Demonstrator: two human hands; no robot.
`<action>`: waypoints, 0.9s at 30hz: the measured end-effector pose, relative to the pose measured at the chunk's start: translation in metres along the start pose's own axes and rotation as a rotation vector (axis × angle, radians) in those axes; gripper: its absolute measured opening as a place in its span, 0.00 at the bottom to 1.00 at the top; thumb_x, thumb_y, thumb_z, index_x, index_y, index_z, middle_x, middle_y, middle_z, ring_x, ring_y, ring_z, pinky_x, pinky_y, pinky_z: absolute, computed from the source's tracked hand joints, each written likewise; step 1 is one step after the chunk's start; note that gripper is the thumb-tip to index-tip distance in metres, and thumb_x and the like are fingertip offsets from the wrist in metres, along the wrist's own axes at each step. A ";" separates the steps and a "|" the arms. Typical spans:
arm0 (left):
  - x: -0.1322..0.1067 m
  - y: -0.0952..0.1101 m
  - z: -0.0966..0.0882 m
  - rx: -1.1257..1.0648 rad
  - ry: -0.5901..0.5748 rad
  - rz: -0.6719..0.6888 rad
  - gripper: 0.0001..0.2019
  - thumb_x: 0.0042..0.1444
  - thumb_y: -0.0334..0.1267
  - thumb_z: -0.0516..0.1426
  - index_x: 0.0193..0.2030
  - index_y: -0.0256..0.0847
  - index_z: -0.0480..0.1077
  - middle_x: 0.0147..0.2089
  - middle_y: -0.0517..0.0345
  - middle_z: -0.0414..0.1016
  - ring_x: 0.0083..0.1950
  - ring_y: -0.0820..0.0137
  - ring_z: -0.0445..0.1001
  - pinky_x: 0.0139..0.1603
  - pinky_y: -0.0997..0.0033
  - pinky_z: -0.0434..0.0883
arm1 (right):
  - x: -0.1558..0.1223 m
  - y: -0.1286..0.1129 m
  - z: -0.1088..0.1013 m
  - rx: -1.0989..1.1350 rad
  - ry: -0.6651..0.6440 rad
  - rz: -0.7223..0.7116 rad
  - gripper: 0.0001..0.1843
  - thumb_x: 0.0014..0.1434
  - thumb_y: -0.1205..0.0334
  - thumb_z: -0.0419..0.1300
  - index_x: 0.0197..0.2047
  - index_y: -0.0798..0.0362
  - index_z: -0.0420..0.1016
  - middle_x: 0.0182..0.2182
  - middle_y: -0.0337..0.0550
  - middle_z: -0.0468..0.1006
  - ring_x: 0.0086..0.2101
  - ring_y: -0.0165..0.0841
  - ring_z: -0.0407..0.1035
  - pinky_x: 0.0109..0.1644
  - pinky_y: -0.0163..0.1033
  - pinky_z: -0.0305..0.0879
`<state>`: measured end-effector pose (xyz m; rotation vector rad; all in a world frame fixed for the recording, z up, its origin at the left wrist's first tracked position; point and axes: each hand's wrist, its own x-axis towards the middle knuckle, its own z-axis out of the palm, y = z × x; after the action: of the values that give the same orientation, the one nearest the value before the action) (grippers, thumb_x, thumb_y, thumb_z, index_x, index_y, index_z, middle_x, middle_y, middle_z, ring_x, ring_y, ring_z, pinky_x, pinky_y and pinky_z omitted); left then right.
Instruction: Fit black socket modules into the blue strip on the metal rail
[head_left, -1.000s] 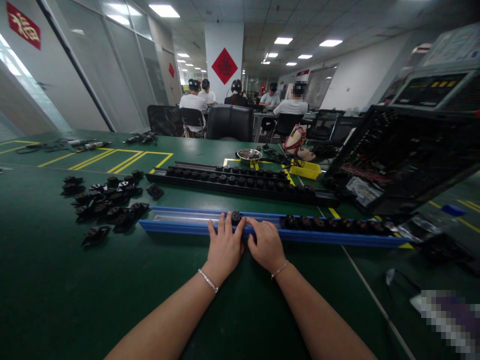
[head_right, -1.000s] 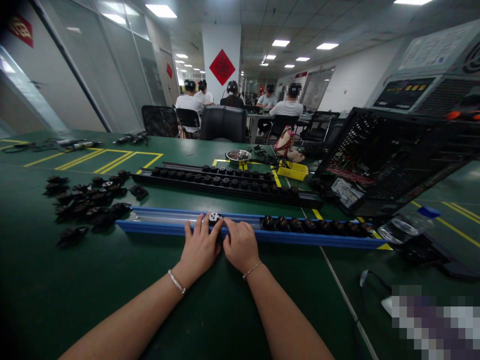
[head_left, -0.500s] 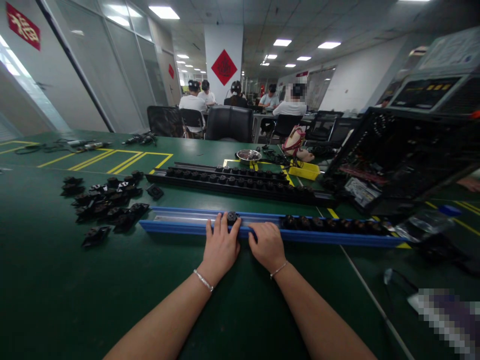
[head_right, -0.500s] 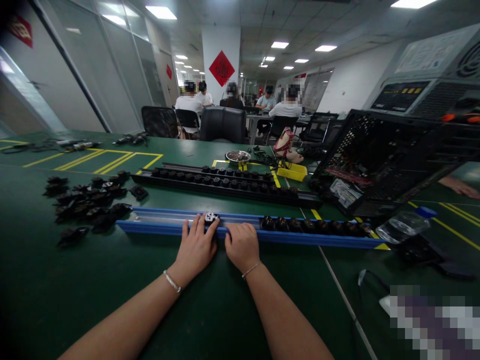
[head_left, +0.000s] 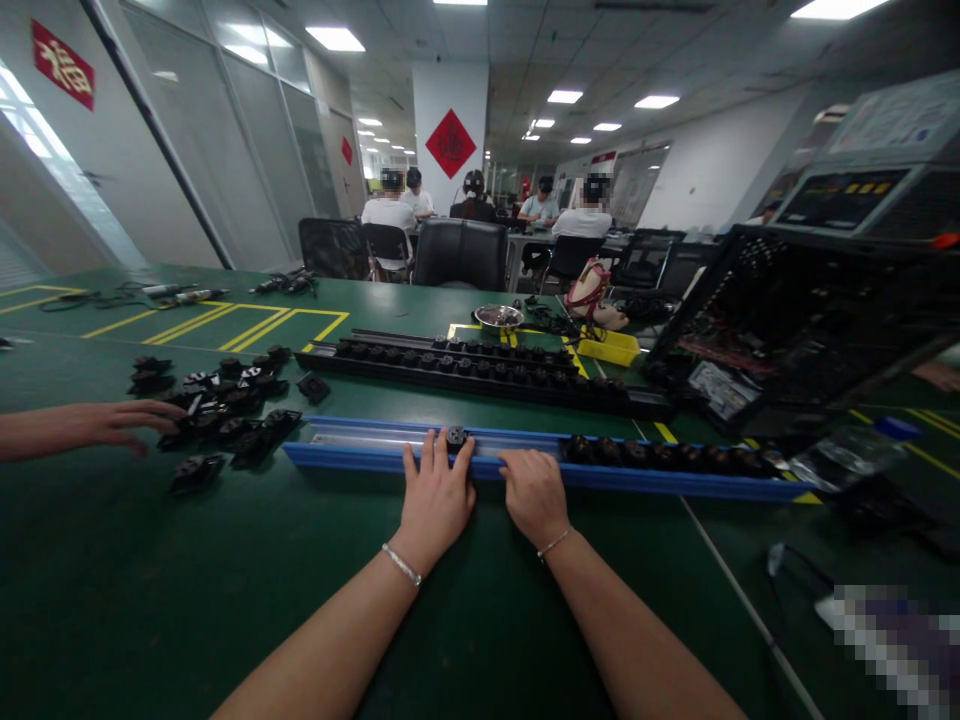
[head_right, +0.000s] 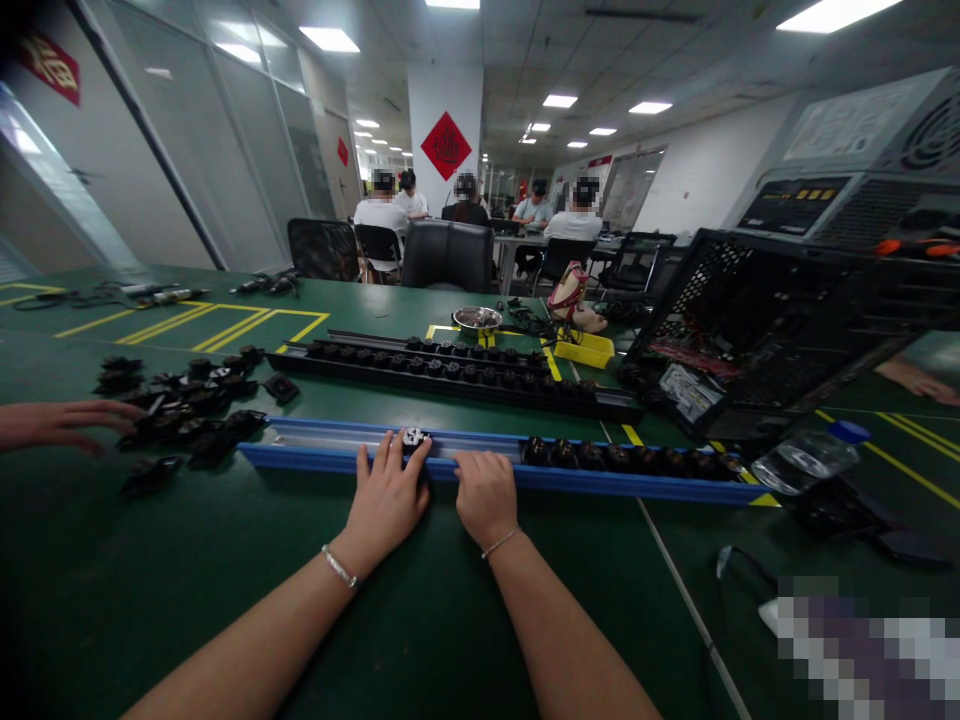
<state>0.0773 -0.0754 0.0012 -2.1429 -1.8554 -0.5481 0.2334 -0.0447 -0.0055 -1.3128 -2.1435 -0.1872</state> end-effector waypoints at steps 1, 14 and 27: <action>0.000 0.000 0.000 0.000 0.000 0.000 0.27 0.55 0.42 0.52 0.63 0.47 0.56 0.65 0.40 0.57 0.66 0.51 0.51 0.63 0.39 0.45 | 0.000 0.000 0.000 0.001 0.002 0.002 0.10 0.58 0.70 0.52 0.40 0.52 0.72 0.33 0.41 0.76 0.35 0.35 0.65 0.42 0.42 0.53; 0.003 0.001 0.004 -0.008 -0.001 0.011 0.28 0.54 0.41 0.53 0.63 0.51 0.56 0.65 0.44 0.57 0.67 0.53 0.51 0.63 0.41 0.47 | 0.000 0.001 0.001 -0.028 -0.007 0.054 0.09 0.58 0.71 0.54 0.39 0.52 0.73 0.32 0.41 0.76 0.35 0.34 0.64 0.43 0.40 0.49; 0.003 0.003 0.002 -0.007 0.006 -0.023 0.28 0.54 0.42 0.53 0.63 0.48 0.57 0.65 0.43 0.58 0.67 0.53 0.52 0.64 0.42 0.46 | -0.001 0.001 0.000 -0.010 -0.006 0.052 0.09 0.57 0.71 0.53 0.39 0.53 0.73 0.33 0.42 0.76 0.35 0.34 0.64 0.42 0.40 0.49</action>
<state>0.0805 -0.0726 0.0007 -2.1247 -1.8793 -0.5666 0.2349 -0.0445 -0.0059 -1.3747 -2.1136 -0.1737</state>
